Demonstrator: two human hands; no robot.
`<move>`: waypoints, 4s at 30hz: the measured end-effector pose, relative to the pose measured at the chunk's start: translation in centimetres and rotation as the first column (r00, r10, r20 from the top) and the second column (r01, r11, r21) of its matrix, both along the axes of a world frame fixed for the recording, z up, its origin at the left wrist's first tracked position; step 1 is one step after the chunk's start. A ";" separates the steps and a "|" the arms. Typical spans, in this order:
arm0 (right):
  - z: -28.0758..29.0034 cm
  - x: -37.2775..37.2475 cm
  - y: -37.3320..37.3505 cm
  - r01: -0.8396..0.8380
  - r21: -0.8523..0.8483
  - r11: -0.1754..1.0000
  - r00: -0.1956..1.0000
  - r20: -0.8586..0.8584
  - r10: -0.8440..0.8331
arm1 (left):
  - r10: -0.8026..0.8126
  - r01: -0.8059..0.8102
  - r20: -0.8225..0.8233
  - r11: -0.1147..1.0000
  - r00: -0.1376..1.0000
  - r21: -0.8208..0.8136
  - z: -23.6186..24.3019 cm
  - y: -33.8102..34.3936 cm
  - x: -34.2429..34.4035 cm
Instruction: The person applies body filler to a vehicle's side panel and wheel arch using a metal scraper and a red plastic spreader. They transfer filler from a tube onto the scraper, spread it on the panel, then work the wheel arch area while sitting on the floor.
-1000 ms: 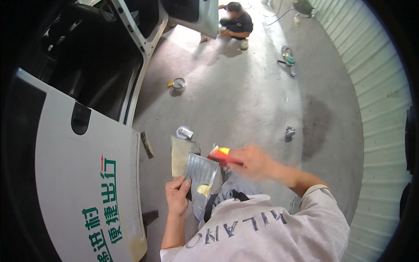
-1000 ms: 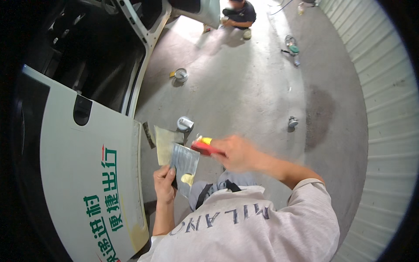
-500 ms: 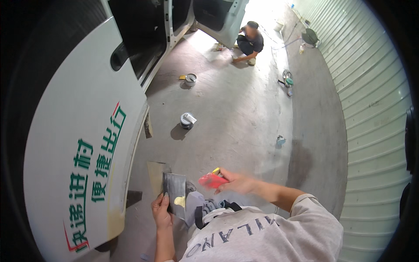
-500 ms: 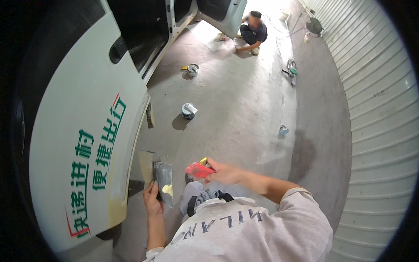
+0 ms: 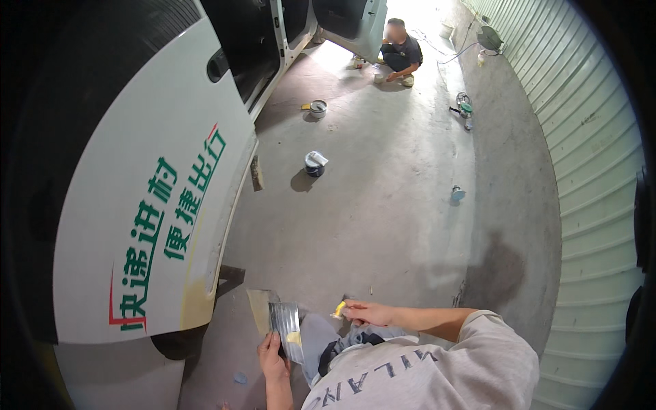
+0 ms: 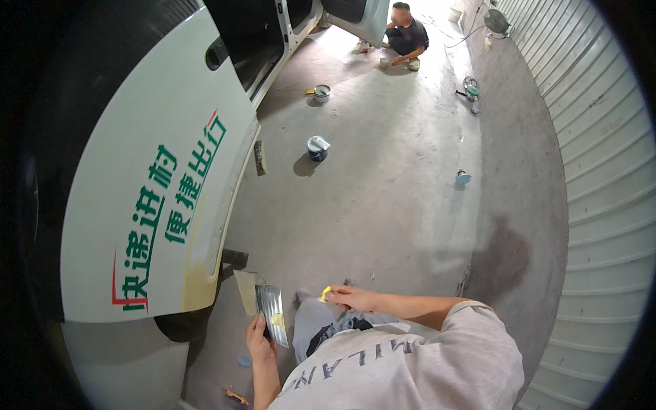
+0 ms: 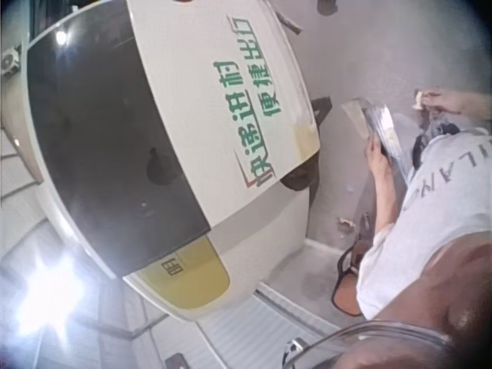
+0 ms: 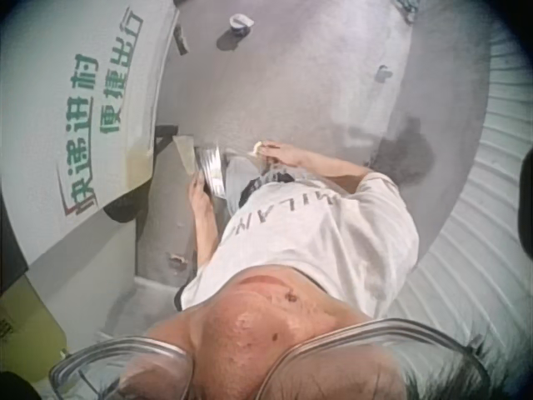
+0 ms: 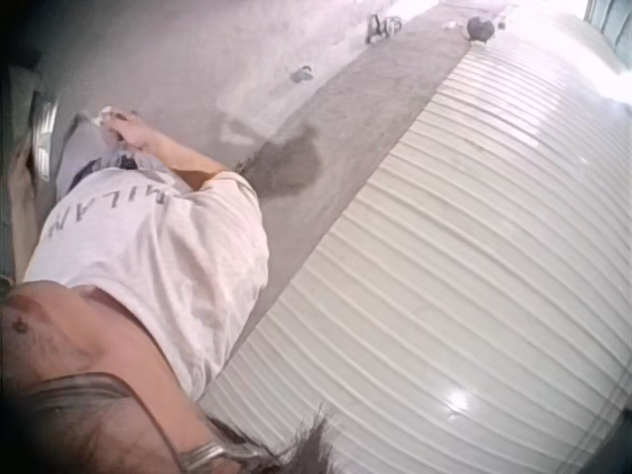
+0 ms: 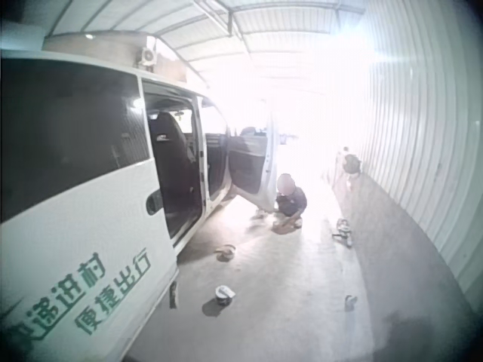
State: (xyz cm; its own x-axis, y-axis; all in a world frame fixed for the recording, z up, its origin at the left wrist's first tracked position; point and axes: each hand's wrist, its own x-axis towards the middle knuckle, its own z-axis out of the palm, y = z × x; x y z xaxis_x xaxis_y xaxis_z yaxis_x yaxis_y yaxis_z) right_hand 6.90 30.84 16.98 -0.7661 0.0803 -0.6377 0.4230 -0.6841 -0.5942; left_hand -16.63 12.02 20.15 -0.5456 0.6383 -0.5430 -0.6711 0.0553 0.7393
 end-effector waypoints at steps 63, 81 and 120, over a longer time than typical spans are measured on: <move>-24.9 -17.9 -19.1 0.834 -0.182 0.520 0.533 0.026 -0.846 | -0.315 0.351 0.311 0.934 0.897 -0.068 -26.6 -17.1 -12.6; -42.4 -24.7 -25.3 0.895 -0.043 0.444 0.378 -0.456 -0.806 | -0.418 0.454 -0.186 0.855 0.889 0.252 -51.7 -21.1 -21.4; -24.3 -41.7 -24.7 -0.239 0.045 -0.970 0.591 0.799 -0.109 | -0.191 -0.100 0.585 0.898 0.788 0.429 -50.9 -30.4 -21.6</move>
State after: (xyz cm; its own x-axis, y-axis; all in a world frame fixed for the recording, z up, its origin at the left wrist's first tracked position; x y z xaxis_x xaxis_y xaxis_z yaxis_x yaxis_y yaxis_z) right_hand -34.77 6.09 -7.28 -0.9634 0.1443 -0.2260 -0.0438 0.7468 0.6636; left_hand -38.21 -18.41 -30.74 -0.1643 0.8929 -0.4193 -0.9834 -0.1152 0.1400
